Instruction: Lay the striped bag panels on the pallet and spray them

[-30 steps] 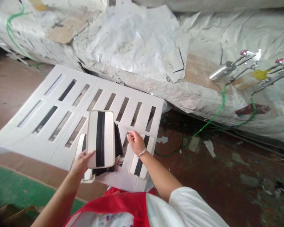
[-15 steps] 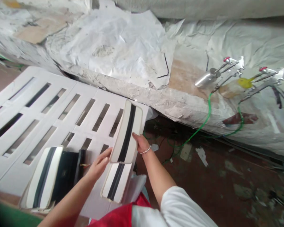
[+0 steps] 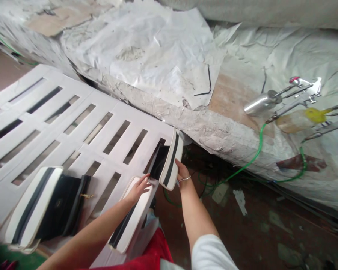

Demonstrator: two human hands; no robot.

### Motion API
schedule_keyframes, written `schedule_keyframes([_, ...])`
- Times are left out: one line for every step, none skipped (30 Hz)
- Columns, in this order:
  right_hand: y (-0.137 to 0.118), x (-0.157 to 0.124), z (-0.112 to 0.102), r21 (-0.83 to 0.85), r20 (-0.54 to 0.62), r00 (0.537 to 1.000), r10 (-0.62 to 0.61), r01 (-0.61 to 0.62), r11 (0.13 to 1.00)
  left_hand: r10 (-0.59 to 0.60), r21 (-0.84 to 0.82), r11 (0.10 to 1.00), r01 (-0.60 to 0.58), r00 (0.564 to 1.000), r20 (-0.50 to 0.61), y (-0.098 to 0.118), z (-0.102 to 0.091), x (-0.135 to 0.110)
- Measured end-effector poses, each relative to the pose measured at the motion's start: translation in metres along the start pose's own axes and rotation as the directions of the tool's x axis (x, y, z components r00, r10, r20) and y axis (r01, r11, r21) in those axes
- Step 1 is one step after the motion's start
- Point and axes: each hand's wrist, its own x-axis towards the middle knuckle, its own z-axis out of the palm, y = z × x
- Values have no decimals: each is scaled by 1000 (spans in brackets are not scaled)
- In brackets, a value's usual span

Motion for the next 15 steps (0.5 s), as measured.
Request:
schedule_keyframes([-2, 7, 7, 5, -8, 1000, -10, 10, 1000, -3, -49, 999, 2, 1000, -18, 2, 0, 6])
schedule_keyframes([-3, 16, 16, 8, -10, 999, -31, 31, 999, 2, -98, 995, -6, 999, -40, 6, -1, 11])
schedule_keyframes([-5, 25, 24, 8, -6, 998, -59, 59, 998, 11, -142, 990, -19, 998, -63, 10, -4, 16])
schedule_keyframes([-6, 35, 32, 4, -1, 996, -87, 87, 996, 18, -180, 983, -33, 996, -85, 15, -7, 21])
schedule_keyframes([-7, 43, 39, -10, 5, 994, -107, 107, 994, 26, -210, 977, -48, 994, -107, 20, -12, 25])
schedule_keyframes([-7, 51, 44, -37, 6, 993, -120, 120, 992, 34, -230, 971, -63, 991, -126, 26, -16, 28])
schedule_keyframes([-5, 58, 48, -82, -3, 991, -130, 130, 988, 44, -242, 967, -78, 989, -142, 32, -20, 31])
schedule_keyframes([-3, 63, 50, -135, -22, 990, -141, 137, 981, 56, -244, 965, -93, 986, -156, 36, -24, 34])
schedule_keyframes([1, 67, 52, -189, -48, 987, -154, 143, 972, 65, -236, 966, -104, 984, -167, 40, -28, 36])
schedule_keyframes([7, 70, 52, -234, -78, 982, -171, 149, 961, 69, -215, 971, -106, 982, -174, 41, -31, 39])
schedule_keyframes([13, 72, 52, -268, -108, 976, -191, 156, 951, 69, -178, 979, -100, 982, -174, 42, -34, 42])
schedule_keyframes([21, 73, 51, -291, -137, 968, -210, 164, 943, 71, -122, 988, -92, 983, -167, 40, -37, 45])
schedule_keyframes([29, 73, 51, -307, -164, 959, -230, 172, 936, 80, -38, 995, -87, 985, -154, 38, -39, 48])
schedule_keyframes([38, 74, 50, -323, -190, 949, -252, 182, 929, 97, 75, 993, -87, 986, -137, 35, -41, 52])
schedule_keyframes([45, 75, 49, -347, -215, 936, -280, 195, 917, 120, 208, 974, -92, 985, -126, 32, -42, 55])
